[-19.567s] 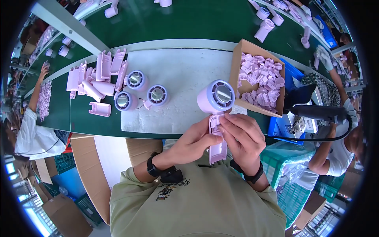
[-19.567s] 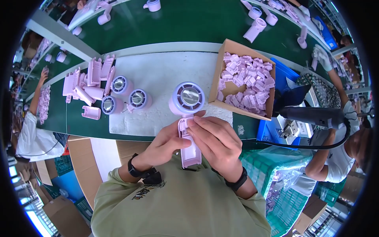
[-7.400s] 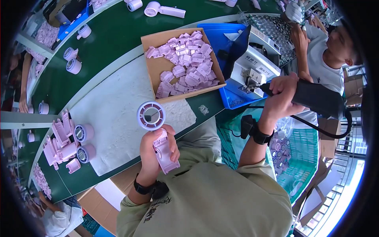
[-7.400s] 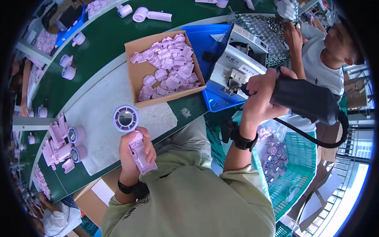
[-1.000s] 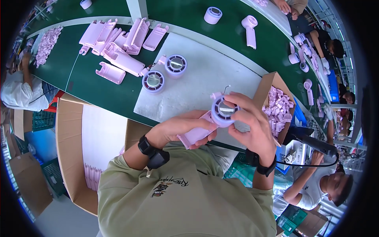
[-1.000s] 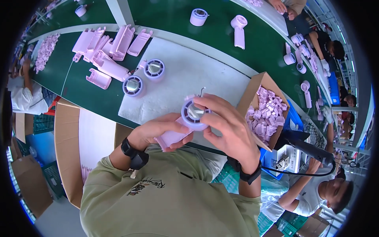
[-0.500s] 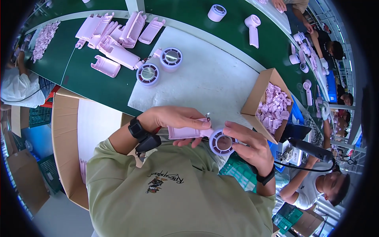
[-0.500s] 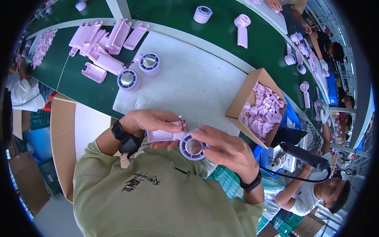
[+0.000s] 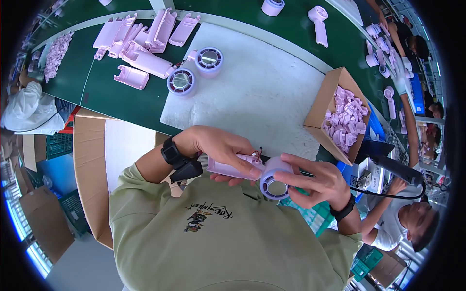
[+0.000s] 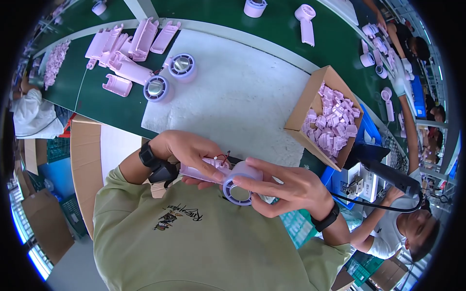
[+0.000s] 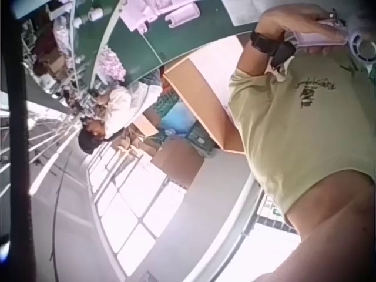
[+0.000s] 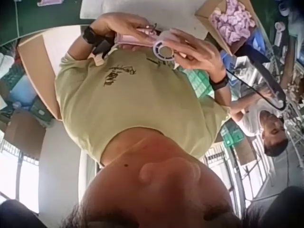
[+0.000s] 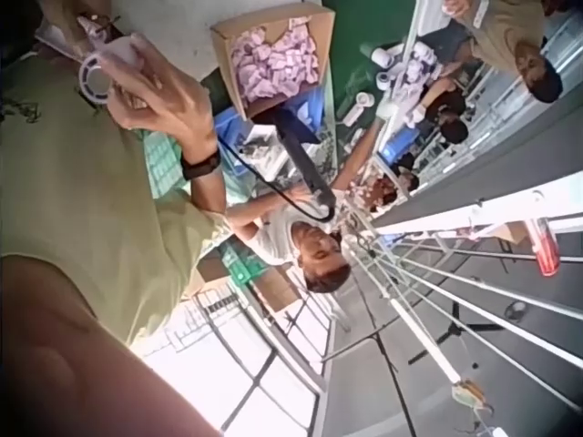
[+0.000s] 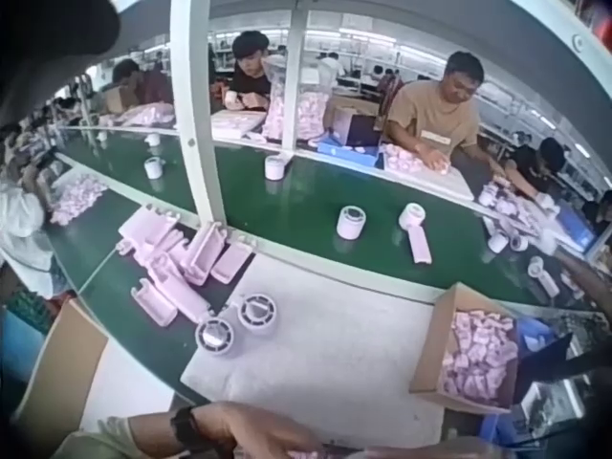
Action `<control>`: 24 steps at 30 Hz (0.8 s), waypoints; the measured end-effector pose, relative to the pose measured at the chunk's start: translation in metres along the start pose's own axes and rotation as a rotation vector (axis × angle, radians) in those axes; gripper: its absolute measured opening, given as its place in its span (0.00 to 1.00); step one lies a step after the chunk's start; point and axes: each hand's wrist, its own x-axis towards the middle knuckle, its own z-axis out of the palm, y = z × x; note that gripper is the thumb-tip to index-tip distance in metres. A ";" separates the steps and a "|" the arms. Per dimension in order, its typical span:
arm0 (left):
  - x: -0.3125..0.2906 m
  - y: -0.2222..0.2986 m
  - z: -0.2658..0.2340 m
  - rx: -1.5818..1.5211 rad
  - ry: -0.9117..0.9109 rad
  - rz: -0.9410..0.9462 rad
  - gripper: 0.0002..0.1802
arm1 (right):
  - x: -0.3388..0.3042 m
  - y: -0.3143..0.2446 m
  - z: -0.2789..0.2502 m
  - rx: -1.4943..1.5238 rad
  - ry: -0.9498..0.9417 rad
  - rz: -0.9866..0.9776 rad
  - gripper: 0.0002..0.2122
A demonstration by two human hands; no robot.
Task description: The person assembles handheld fans by fitting pink handle pieces onto motor housings and securing them with a power screwdriver. After each assembly, the person places the completed fan into a cardboard box and repeats the process.
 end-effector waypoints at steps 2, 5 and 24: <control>0.002 0.003 0.001 0.066 0.004 -0.018 0.17 | 0.002 -0.003 -0.006 0.028 -0.045 -0.001 0.23; 0.006 0.003 0.004 0.136 0.027 0.054 0.17 | -0.004 0.002 -0.007 0.028 -0.043 -0.001 0.20; 0.059 -0.017 0.039 0.198 0.878 0.600 0.26 | 0.037 -0.011 0.021 0.013 0.291 0.814 0.25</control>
